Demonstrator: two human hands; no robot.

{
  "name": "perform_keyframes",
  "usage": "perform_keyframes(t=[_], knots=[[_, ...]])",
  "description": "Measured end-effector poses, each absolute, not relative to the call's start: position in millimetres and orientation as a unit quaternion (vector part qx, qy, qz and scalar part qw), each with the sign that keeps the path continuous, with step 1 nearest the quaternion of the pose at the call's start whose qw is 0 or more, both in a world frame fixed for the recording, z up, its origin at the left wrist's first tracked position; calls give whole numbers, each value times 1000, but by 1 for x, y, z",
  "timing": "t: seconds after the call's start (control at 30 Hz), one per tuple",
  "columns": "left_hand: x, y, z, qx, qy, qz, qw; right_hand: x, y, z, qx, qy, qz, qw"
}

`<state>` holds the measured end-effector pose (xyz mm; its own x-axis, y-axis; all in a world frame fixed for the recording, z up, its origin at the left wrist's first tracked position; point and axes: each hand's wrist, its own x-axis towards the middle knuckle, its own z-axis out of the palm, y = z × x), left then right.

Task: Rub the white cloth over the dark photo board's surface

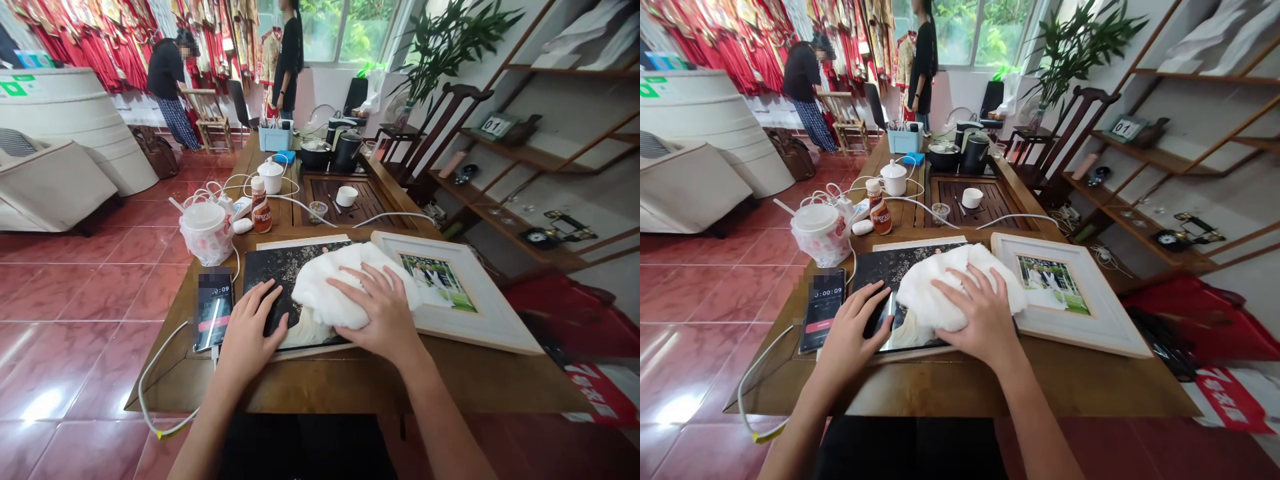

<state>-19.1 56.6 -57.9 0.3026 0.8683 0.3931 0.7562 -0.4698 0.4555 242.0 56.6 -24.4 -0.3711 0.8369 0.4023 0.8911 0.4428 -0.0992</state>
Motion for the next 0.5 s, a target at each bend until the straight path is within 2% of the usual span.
perform_keyframes(t=[0.13,0.33,0.5], knots=[[-21,56,-59,806,504,290,109,236,47,-22,-454,-871,-31,184],[-19,55,-57,801,509,302,86,250,63,-27,-541,-811,-76,209],[-18,55,-59,800,512,302,83,238,56,-25,-542,-809,-74,215]])
